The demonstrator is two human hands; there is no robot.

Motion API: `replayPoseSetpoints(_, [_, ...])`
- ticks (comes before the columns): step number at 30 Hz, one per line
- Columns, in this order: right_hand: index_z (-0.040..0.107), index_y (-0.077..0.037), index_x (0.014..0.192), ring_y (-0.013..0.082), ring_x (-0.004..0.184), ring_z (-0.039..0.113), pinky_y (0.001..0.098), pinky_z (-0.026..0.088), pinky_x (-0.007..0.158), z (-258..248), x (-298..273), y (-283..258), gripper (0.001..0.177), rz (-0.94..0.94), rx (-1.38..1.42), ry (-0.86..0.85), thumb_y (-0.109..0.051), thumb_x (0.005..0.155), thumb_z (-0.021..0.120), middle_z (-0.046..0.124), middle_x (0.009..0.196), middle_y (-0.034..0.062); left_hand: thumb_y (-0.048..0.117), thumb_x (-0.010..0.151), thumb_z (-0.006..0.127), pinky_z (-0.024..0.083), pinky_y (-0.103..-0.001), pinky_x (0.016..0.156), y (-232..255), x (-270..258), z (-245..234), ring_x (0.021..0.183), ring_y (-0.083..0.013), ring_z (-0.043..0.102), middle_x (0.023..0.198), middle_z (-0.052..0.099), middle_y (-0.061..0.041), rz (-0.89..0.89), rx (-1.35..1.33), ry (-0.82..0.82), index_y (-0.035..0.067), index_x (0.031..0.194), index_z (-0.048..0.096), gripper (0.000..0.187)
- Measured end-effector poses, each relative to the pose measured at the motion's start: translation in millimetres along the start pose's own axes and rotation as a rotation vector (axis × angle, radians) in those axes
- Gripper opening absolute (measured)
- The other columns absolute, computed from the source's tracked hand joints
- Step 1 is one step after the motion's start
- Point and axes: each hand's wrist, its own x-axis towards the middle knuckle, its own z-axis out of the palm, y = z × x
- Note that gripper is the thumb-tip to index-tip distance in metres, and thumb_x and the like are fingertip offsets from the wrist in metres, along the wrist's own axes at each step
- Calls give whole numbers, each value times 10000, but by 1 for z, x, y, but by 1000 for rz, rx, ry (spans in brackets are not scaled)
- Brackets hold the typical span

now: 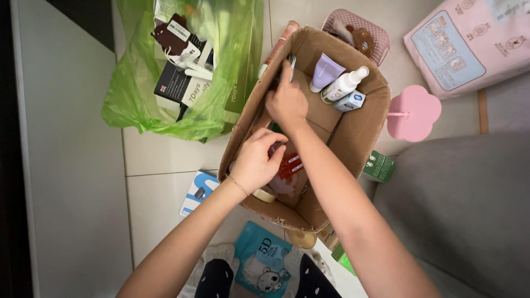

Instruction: The person sorts through a cardboard box of various household items, picking up and examining packets, a fan, and health products, then moves to a counter to organize a white tray containing bottles and containers.

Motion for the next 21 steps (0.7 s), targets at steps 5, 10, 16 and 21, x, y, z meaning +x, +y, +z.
replayPoseSetpoints(5, [656, -82, 1052, 419, 815, 730, 514, 581, 778, -55, -14, -16, 296, -63, 158, 9, -261, 824, 716, 714, 845, 222, 71, 889, 703, 575, -315, 710, 14, 4, -7, 774, -212, 700, 995, 680, -96, -20, -1, 9, 56, 1051, 734, 166])
replayPoseSetpoints(10, [617, -53, 1070, 209, 538, 677, 329, 543, 427, -181, 18, 28, 188, -85, 777, -217, -79, 910, 521, 695, 829, 133, 57, 901, 696, 582, -282, 693, 27, 2, -25, 812, -176, 698, 980, 675, -79, -19, -60, 34, 47, 1064, 731, 167])
replayPoseSetpoints(16, [611, -84, 1154, 177, 605, 646, 291, 471, 505, -237, 121, 116, 211, 67, 660, -200, -127, 967, 522, 672, 895, 89, 46, 916, 689, 586, -271, 696, 31, 3, -28, 854, -166, 711, 1021, 682, -76, -26, -90, 40, 36, 1071, 729, 161])
replayPoseSetpoints(21, [704, -65, 1079, 176, 696, 617, 320, 480, 566, -173, 169, 173, 186, -142, 182, -245, -111, 905, 656, 698, 921, 115, 73, 902, 694, 579, -260, 623, 33, 2, -27, 858, -162, 722, 1030, 696, -65, -92, -53, 4, 54, 1064, 729, 167])
